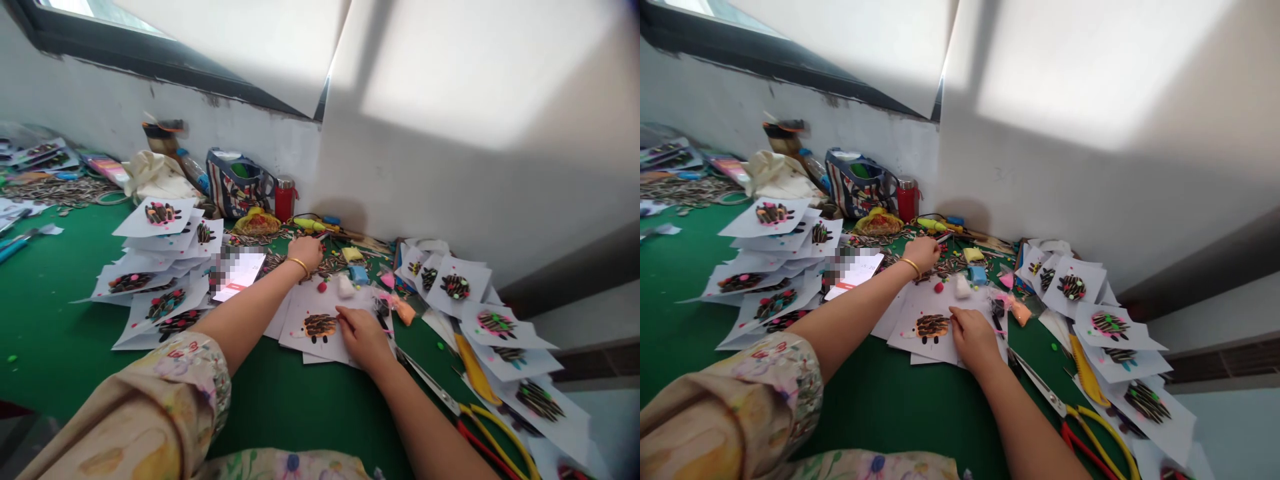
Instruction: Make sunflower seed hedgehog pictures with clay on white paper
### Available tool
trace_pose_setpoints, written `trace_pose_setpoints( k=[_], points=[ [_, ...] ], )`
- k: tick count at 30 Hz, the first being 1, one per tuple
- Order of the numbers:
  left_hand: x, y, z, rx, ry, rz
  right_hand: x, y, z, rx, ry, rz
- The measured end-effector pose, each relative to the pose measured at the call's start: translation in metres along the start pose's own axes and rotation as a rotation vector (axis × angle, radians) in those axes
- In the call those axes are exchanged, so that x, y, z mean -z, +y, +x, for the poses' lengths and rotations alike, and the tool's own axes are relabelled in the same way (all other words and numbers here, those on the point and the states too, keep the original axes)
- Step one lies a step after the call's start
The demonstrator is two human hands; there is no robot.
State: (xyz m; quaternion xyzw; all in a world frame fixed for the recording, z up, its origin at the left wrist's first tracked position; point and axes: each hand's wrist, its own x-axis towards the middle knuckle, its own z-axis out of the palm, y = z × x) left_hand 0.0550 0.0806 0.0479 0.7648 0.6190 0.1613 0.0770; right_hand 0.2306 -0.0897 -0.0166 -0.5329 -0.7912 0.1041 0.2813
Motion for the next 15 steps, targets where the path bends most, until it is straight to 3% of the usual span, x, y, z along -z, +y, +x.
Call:
trace_pose_setpoints(
  k=[6, 12, 15],
  points=[
    [0.016, -0.004, -0.054, -0.034, 0.066, -0.285, 0.0, -0.001, -0.001, -0.001, 0.002, 0.009],
    [-0.002, -0.007, -0.117, -0.061, 0.02, -0.539, 0.0, 0.0, -0.002, 0.012, -0.003, -0.003],
    [-0.012, -0.01, -0.132, -0.087, 0.007, -0.855, 0.0, -0.001, -0.002, 0.019, -0.005, -0.004]
  ],
)
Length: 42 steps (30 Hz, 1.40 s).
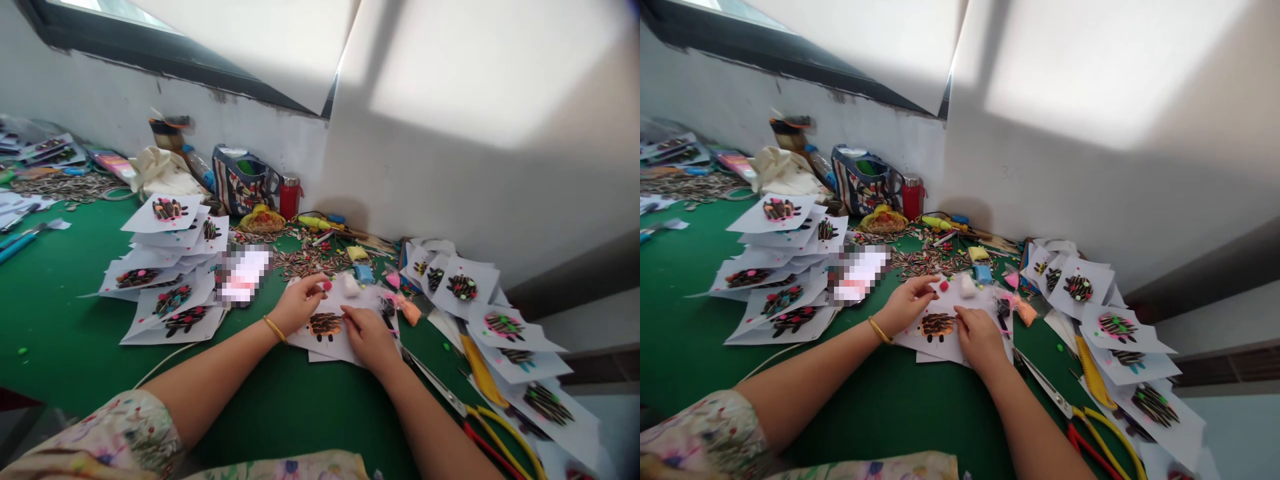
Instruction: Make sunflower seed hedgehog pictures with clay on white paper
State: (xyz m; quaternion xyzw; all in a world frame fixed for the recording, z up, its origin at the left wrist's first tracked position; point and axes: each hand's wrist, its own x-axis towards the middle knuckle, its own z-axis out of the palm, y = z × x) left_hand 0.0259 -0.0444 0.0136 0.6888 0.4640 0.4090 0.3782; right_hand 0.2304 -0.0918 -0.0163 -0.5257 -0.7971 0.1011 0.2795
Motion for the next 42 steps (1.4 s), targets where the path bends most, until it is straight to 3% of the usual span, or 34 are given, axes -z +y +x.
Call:
trace_pose_setpoints(
  k=[6, 11, 16, 21, 28, 31, 33, 37, 42],
  points=[
    [0.002, -0.002, -0.007, -0.059, 0.004, -0.072, 0.0, 0.0, 0.0, 0.008, 0.003, 0.001],
    [0.004, 0.001, -0.013, -0.203, 0.021, -0.04, 0.003, -0.001, -0.001, 0.02, 0.021, -0.009],
    [0.0, 0.008, -0.022, -0.086, -0.052, -0.014, 0.008, -0.017, -0.005, 0.036, 0.085, 0.086],
    [-0.004, 0.013, -0.029, -0.061, -0.157, -0.027, 0.011, -0.033, -0.007, 0.026, 0.141, 0.216],
    [-0.003, 0.016, -0.028, 0.008, -0.234, -0.142, 0.016, -0.033, -0.005, 0.021, 0.175, 0.32],
    [0.0, 0.01, -0.023, -0.021, -0.217, -0.103, 0.019, -0.028, -0.003, 0.0, 0.186, 0.305],
    [0.004, 0.004, -0.017, -0.058, -0.123, -0.032, 0.021, -0.021, -0.002, -0.045, 0.192, 0.25],
    [0.011, -0.007, -0.007, -0.103, -0.048, 0.179, 0.023, -0.004, 0.001, -0.102, 0.069, 0.112],
    [0.009, -0.014, -0.005, -0.058, -0.174, 0.347, 0.022, -0.002, -0.001, -0.037, -0.084, 0.003]
  ],
)
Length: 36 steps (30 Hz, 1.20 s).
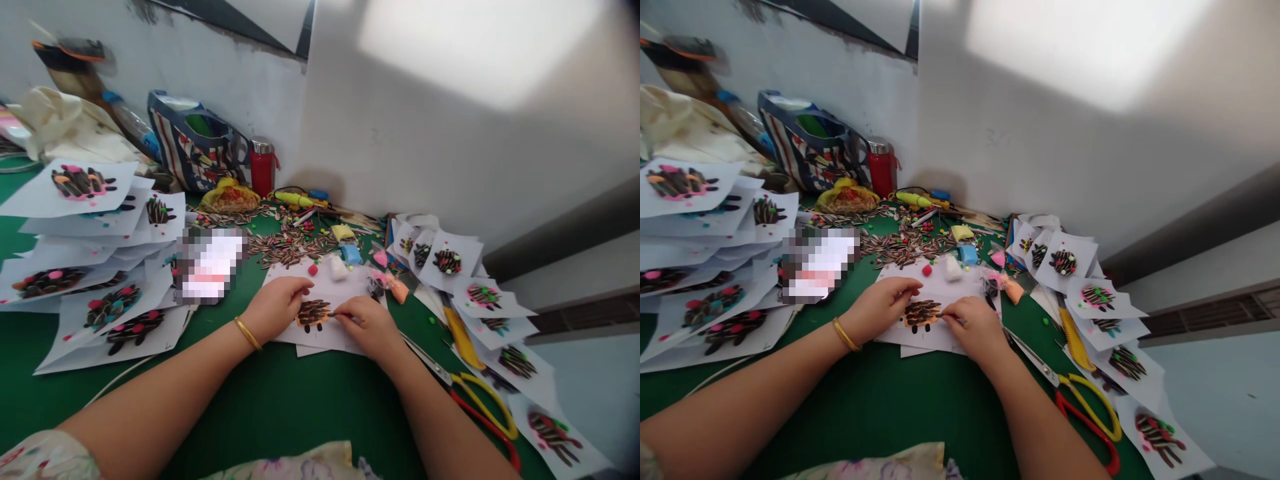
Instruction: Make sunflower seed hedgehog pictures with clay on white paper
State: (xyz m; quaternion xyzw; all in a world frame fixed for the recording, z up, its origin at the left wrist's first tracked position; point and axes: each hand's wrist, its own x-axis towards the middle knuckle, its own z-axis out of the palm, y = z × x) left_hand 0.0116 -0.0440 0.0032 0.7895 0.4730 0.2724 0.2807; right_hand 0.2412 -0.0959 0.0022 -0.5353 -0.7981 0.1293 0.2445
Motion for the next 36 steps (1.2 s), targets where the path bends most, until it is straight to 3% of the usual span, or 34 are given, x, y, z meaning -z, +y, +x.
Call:
trace_pose_setpoints(
  k=[5, 11, 19, 36],
  points=[
    [-0.004, -0.002, 0.0, -0.006, -0.073, 0.056, -0.006, -0.009, -0.001, 0.036, -0.013, -0.111],
    [-0.004, -0.004, 0.002, -0.02, -0.083, 0.092, -0.012, -0.01, -0.001, 0.052, -0.017, -0.187],
    [-0.004, -0.002, 0.001, -0.02, -0.089, 0.099, -0.005, -0.012, -0.001, 0.027, -0.004, -0.216],
    [-0.005, -0.002, 0.001, -0.039, -0.109, 0.126, -0.011, -0.011, -0.001, 0.041, 0.004, -0.12]
  ],
)
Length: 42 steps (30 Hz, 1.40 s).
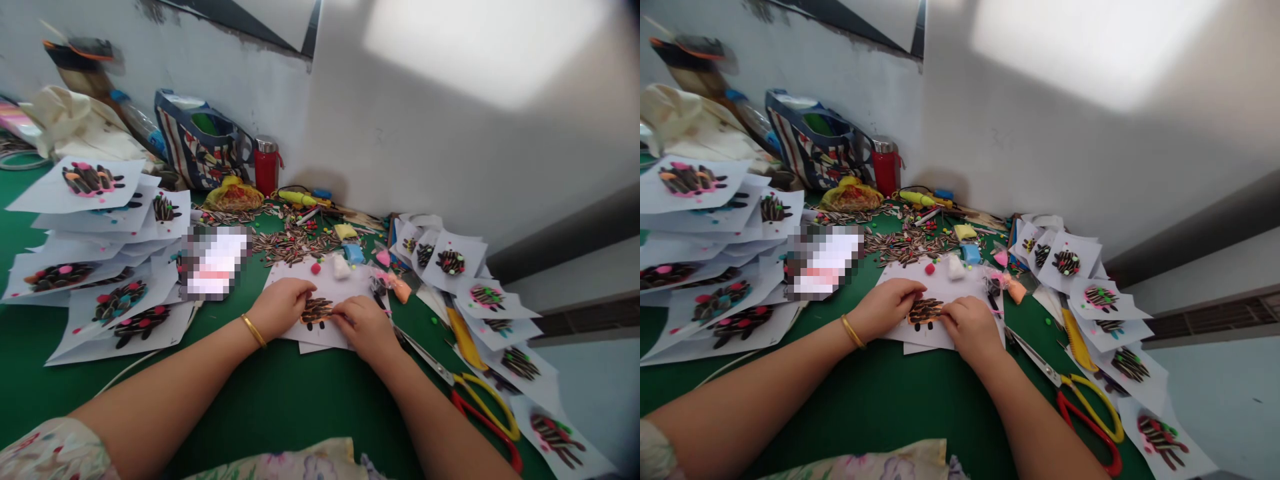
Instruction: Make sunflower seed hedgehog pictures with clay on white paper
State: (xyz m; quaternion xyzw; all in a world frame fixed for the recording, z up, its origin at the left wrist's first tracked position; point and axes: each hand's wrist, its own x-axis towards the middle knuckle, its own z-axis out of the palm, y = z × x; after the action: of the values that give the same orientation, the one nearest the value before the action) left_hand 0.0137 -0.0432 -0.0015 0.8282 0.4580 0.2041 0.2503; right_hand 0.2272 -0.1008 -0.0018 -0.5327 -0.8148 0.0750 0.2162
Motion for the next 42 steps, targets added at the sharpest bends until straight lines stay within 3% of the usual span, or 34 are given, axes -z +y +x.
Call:
trace_pose_setpoints(
  k=[21, 42],
  points=[
    [-0.001, -0.001, -0.001, -0.02, 0.004, 0.004, -0.005, -0.009, 0.005, 0.113, -0.028, -0.316],
    [0.0, 0.0, -0.001, -0.001, 0.003, -0.004, -0.009, -0.004, 0.004, 0.039, -0.017, -0.074]
  ],
)
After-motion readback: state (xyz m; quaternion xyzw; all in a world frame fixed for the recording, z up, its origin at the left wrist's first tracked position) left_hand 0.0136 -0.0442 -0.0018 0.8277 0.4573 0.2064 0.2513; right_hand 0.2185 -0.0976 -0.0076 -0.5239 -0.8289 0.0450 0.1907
